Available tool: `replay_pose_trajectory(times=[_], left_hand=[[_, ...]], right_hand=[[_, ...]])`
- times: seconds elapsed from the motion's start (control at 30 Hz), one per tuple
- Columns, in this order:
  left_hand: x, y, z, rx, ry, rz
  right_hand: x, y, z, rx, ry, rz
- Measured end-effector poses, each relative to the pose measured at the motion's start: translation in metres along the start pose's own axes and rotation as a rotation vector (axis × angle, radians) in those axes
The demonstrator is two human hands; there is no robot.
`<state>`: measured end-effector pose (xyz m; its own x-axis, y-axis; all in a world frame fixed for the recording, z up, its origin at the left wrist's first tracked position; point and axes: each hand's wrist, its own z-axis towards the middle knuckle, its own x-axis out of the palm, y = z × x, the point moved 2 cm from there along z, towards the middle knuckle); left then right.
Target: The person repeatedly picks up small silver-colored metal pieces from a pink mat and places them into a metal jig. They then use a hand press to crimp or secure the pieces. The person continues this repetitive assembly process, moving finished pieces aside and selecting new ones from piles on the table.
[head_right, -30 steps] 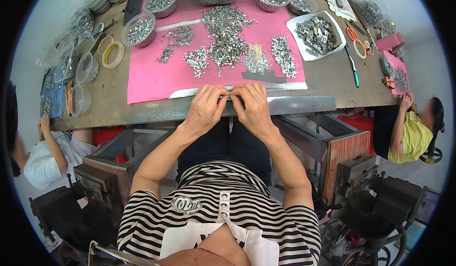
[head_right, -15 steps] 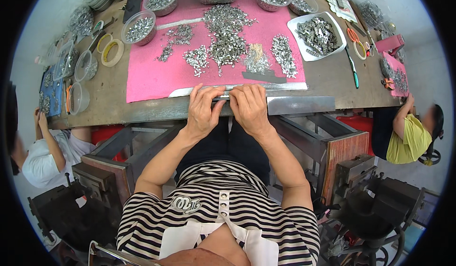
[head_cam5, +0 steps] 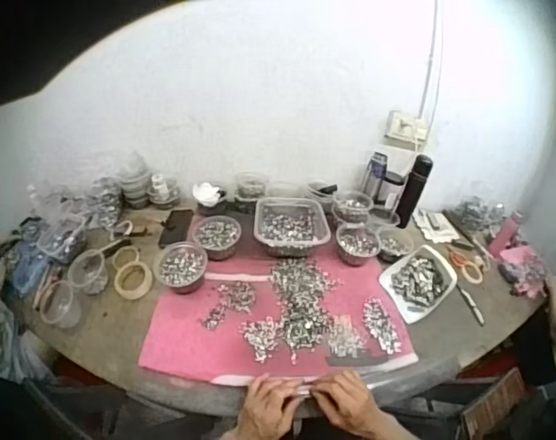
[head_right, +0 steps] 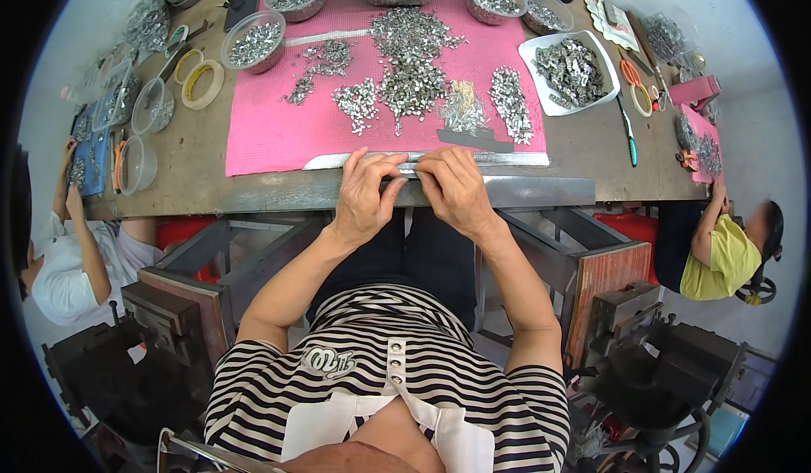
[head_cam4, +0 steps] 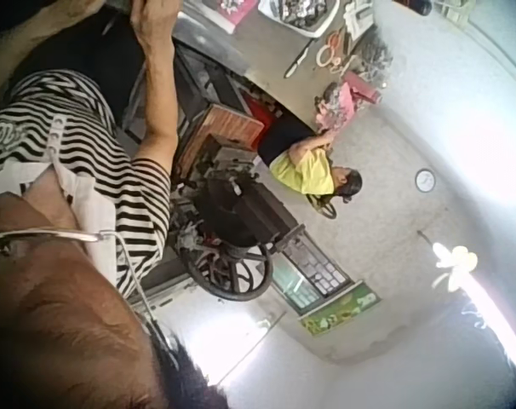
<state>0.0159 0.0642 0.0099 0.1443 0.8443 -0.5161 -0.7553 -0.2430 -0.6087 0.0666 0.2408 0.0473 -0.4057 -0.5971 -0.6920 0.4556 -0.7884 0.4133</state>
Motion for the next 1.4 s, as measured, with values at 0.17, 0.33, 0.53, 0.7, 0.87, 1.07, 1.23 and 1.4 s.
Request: replay_pose_trajectory(times=[0.17,0.33,0.53,0.7,0.87,1.07,1.23,1.4], left_hand=[[0.0,0.001,0.0,0.002,-0.01,0.002],[0.001,0.0,0.0,-0.006,-0.016,-0.01],[0.001,0.0,-0.001,-0.004,-0.022,-0.005],[0.002,0.001,-0.001,0.019,-0.051,0.0],[0.004,0.003,-0.002,0.013,-0.049,-0.013],[0.004,0.003,-0.002,0.016,-0.059,-0.019],[0.003,0.003,-0.002,0.009,-0.051,-0.017],[0.002,0.002,-0.002,0.001,-0.046,-0.016]], right_hand=[[-0.001,0.001,0.002,0.001,0.022,-0.019],[0.006,0.003,-0.002,-0.035,0.003,-0.117],[-0.001,0.006,0.003,-0.095,0.075,-0.117],[-0.009,0.008,0.009,-0.116,0.145,-0.081],[-0.005,-0.017,0.032,0.004,0.222,0.007],[0.032,-0.033,0.058,-0.129,0.216,-0.115],[0.027,-0.035,0.057,-0.05,0.246,-0.095],[-0.005,-0.028,0.037,0.309,0.137,0.174]])
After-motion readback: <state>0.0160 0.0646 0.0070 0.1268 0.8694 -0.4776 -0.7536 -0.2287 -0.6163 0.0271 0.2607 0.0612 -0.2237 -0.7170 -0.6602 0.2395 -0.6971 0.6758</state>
